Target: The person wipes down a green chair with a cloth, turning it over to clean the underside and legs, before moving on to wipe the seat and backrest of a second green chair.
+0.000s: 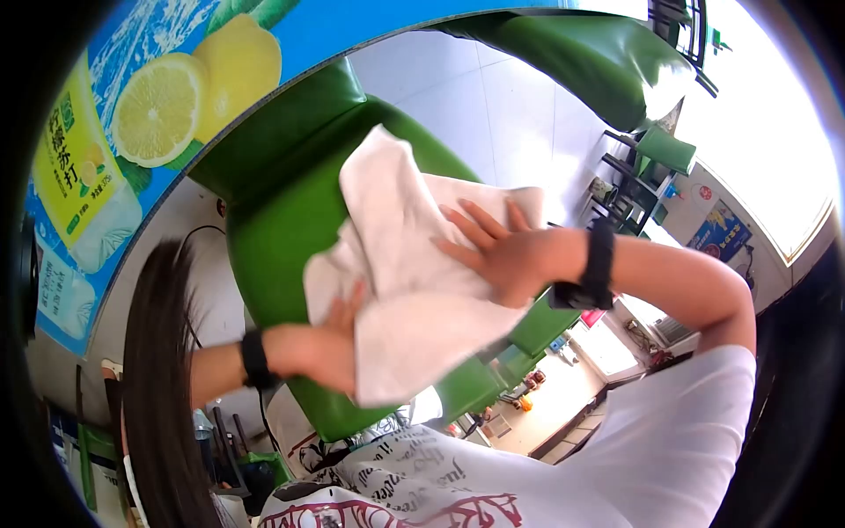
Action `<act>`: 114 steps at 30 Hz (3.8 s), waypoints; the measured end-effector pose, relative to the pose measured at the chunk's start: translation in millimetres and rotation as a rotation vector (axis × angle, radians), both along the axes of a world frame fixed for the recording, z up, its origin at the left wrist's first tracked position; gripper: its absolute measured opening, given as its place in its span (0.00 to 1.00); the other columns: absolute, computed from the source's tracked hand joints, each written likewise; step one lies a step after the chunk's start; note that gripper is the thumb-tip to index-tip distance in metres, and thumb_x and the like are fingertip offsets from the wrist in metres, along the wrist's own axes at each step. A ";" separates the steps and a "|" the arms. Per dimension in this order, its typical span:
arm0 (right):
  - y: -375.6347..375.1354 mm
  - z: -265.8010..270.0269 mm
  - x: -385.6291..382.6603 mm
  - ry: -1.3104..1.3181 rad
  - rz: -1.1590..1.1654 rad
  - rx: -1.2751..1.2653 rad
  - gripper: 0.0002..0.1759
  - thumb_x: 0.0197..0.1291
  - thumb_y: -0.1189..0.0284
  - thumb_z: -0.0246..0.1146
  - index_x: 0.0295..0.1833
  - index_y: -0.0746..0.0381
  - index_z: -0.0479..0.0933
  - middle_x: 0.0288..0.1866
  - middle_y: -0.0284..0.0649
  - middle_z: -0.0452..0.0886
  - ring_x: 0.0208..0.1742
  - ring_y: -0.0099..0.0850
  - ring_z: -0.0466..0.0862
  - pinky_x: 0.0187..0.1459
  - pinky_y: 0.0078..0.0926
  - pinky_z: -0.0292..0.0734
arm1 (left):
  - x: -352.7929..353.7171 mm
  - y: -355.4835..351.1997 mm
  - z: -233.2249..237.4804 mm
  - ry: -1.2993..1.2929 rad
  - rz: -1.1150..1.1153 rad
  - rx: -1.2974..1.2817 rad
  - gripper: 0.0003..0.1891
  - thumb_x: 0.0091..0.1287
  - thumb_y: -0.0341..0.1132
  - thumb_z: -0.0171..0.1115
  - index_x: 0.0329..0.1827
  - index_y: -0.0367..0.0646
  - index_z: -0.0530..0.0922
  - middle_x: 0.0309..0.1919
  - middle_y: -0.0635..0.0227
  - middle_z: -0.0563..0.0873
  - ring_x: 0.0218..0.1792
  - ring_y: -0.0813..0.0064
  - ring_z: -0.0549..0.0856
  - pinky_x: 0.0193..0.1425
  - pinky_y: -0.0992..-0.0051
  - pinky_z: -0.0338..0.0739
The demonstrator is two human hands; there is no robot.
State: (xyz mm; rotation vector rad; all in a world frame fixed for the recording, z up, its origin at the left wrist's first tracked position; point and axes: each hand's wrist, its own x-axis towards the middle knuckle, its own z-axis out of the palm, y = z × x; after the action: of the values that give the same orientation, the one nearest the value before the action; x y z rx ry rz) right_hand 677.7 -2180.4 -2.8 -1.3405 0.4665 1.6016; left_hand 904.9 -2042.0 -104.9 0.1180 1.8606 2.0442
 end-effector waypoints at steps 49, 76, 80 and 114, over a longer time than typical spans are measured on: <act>123.4 -203.6 12.1 -0.573 0.266 -0.235 0.41 0.54 0.58 0.60 0.72 0.67 0.60 0.80 0.56 0.38 0.81 0.49 0.35 0.74 0.56 0.31 | 82.1 15.0 -54.2 -0.067 0.460 -0.264 0.52 0.51 0.72 0.58 0.78 0.59 0.54 0.77 0.52 0.48 0.76 0.38 0.36 0.71 0.34 0.32; 138.9 -369.3 131.8 -0.873 -0.488 -0.379 0.55 0.46 0.55 0.65 0.76 0.66 0.48 0.76 0.59 0.48 0.78 0.56 0.47 0.73 0.52 0.46 | 124.4 82.5 -285.6 -0.503 1.261 -0.085 0.26 0.60 0.37 0.63 0.61 0.40 0.73 0.58 0.57 0.80 0.59 0.60 0.77 0.67 0.65 0.65; 122.9 -363.2 134.0 -0.708 -0.553 -0.296 0.49 0.52 0.57 0.60 0.76 0.65 0.47 0.76 0.55 0.51 0.77 0.51 0.50 0.73 0.52 0.47 | 134.0 75.6 -287.0 -0.548 1.250 -0.072 0.23 0.62 0.32 0.62 0.61 0.39 0.73 0.57 0.56 0.79 0.59 0.62 0.78 0.66 0.68 0.68; 42.9 -217.9 -138.3 0.095 -0.523 -0.278 0.46 0.67 0.51 0.52 0.79 0.49 0.32 0.80 0.48 0.25 0.79 0.49 0.40 0.75 0.51 0.34 | -43.9 -13.6 -184.8 -0.231 0.713 -0.161 0.40 0.71 0.61 0.42 0.74 0.36 0.56 0.72 0.42 0.60 0.74 0.42 0.55 0.77 0.61 0.52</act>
State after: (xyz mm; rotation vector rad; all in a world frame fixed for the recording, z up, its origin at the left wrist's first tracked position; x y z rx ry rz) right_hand 539.4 -2137.5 -220.7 -1.2123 1.0361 1.1938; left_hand 860.9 -2055.6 -289.7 -0.9043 2.0864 2.1727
